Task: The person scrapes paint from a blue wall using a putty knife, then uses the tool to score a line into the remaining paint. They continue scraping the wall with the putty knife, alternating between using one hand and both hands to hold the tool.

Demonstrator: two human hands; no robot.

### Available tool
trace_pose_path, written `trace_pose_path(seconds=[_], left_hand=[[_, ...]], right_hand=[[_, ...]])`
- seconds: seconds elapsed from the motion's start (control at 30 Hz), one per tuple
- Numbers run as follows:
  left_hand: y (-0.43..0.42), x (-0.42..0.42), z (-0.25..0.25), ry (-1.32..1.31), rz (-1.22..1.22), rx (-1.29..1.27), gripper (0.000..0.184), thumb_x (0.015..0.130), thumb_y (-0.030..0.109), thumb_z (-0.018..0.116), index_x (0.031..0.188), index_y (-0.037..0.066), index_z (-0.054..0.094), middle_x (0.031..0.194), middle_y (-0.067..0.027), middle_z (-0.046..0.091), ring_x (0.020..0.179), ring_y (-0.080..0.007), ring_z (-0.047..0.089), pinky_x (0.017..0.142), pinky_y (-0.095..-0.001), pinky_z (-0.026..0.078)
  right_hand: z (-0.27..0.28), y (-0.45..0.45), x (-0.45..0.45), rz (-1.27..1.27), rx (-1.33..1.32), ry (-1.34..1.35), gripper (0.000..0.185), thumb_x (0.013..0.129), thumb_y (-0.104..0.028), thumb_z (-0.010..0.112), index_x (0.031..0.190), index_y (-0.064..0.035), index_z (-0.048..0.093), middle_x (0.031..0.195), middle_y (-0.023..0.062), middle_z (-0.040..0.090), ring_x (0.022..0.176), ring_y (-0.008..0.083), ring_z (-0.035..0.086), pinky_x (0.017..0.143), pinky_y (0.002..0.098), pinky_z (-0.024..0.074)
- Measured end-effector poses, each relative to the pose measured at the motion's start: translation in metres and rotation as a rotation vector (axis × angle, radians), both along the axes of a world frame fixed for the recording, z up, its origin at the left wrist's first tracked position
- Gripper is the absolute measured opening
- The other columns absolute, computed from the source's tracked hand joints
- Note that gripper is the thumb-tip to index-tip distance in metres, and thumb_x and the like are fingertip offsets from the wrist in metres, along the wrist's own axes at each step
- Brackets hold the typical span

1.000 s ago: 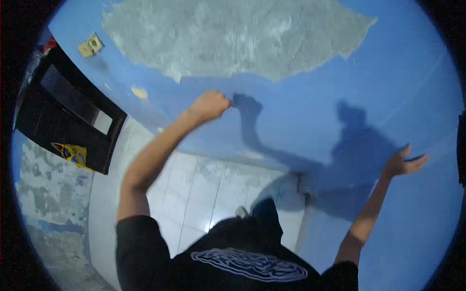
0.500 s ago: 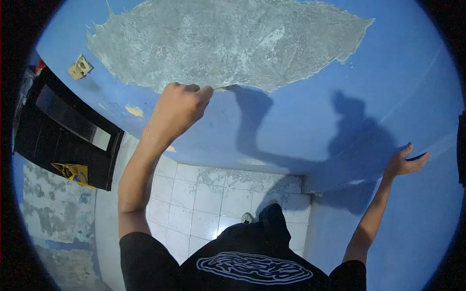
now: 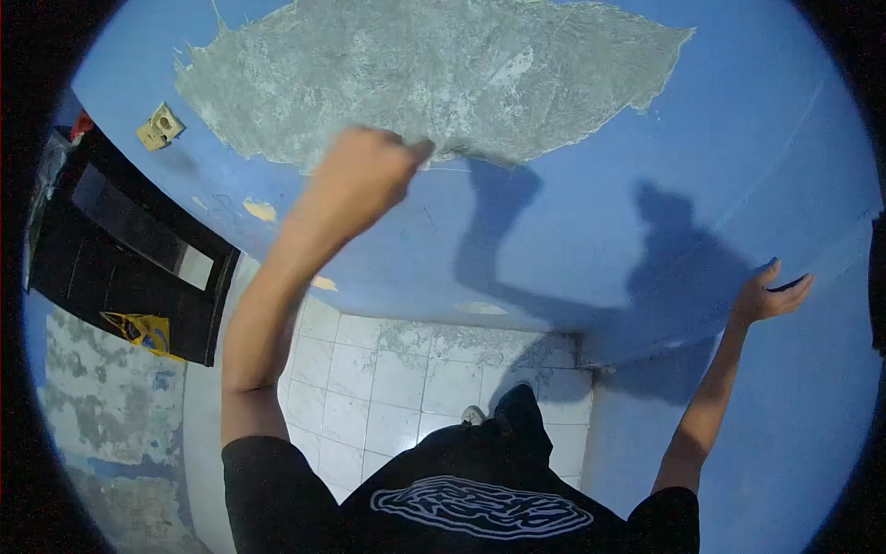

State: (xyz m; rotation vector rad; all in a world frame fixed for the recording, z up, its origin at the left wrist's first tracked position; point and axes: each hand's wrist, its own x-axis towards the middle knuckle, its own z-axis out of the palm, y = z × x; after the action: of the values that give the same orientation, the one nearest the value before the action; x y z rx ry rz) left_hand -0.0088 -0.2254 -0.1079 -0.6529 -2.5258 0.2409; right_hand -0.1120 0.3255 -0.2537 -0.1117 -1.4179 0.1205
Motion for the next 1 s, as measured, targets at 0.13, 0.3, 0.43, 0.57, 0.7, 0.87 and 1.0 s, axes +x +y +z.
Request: trace_pose_path(seconds=[0.13, 0.3, 0.43, 0.57, 0.7, 0.87, 1.0], left_hand=[[-0.001, 0.0, 0.0, -0.064, -0.009, -0.091, 0.01, 0.072, 0.002, 0.058, 0.081, 0.004, 0.062, 0.062, -0.0153, 0.06, 0.061, -0.0346, 0.063, 0.058, -0.044, 0.051], [0.011, 0.022, 0.027, 0.028, 0.057, 0.016, 0.009, 0.074, 0.003, 0.059, 0.083, 0.004, 0.063, 0.064, -0.0154, 0.062, 0.064, -0.0347, 0.064, 0.06, -0.0443, 0.052], [0.015, -0.006, -0.001, -0.062, 0.019, -0.139, 0.011, 0.077, 0.006, 0.058, 0.086, 0.006, 0.065, 0.064, -0.0151, 0.063, 0.065, -0.0347, 0.065, 0.06, -0.0443, 0.052], [0.032, 0.025, 0.034, -0.026, 0.039, -0.057, 0.011, 0.077, 0.005, 0.057, 0.083, 0.005, 0.066, 0.064, -0.0159, 0.063, 0.067, -0.0349, 0.066, 0.061, -0.045, 0.052], [0.031, -0.009, -0.001, -0.015, -0.016, -0.157, 0.009, 0.076, 0.004, 0.058, 0.082, 0.005, 0.065, 0.063, -0.0162, 0.062, 0.068, -0.0333, 0.066, 0.06, -0.0448, 0.052], [0.032, 0.011, 0.025, -0.045, 0.005, -0.154, 0.011, 0.076, 0.005, 0.058, 0.085, 0.004, 0.065, 0.066, -0.0176, 0.064, 0.07, -0.0343, 0.067, 0.063, -0.0444, 0.053], [0.023, -0.017, -0.01, -0.028, 0.01, -0.086, 0.015, 0.074, 0.002, 0.057, 0.087, 0.003, 0.065, 0.064, -0.0174, 0.063, 0.068, -0.0361, 0.065, 0.064, -0.0463, 0.053]], right_hand=[[-0.003, 0.001, 0.002, -0.023, -0.046, -0.032, 0.066, 0.089, -0.036, 0.067, 0.135, 0.005, 0.044, 0.136, 0.0239, 0.047, 0.125, 0.0392, 0.046, 0.103, 0.0524, 0.0358], [-0.003, 0.006, -0.003, -0.024, -0.021, -0.008, 0.065, 0.089, -0.036, 0.067, 0.134, 0.005, 0.045, 0.136, 0.024, 0.048, 0.125, 0.0389, 0.047, 0.102, 0.0519, 0.0365], [-0.002, 0.002, 0.001, -0.031, 0.005, 0.0, 0.064, 0.089, -0.035, 0.067, 0.134, 0.005, 0.045, 0.135, 0.0241, 0.048, 0.125, 0.039, 0.047, 0.102, 0.0519, 0.0365], [0.001, 0.0, 0.001, -0.058, -0.023, -0.035, 0.066, 0.091, -0.039, 0.063, 0.134, 0.0064, 0.044, 0.136, 0.0244, 0.048, 0.124, 0.0389, 0.047, 0.102, 0.0523, 0.0369], [0.001, 0.001, 0.0, -0.012, -0.013, -0.025, 0.065, 0.089, -0.035, 0.067, 0.135, 0.0047, 0.045, 0.136, 0.0239, 0.048, 0.126, 0.0393, 0.045, 0.102, 0.0525, 0.0364], [-0.001, 0.003, 0.0, -0.04, -0.013, -0.031, 0.066, 0.091, -0.039, 0.063, 0.134, 0.0071, 0.044, 0.137, 0.0256, 0.046, 0.127, 0.0395, 0.044, 0.103, 0.053, 0.0368], [0.0, 0.006, -0.003, -0.018, 0.008, -0.014, 0.066, 0.09, -0.037, 0.064, 0.134, 0.0075, 0.044, 0.137, 0.0253, 0.046, 0.126, 0.0397, 0.045, 0.103, 0.0531, 0.0371]])
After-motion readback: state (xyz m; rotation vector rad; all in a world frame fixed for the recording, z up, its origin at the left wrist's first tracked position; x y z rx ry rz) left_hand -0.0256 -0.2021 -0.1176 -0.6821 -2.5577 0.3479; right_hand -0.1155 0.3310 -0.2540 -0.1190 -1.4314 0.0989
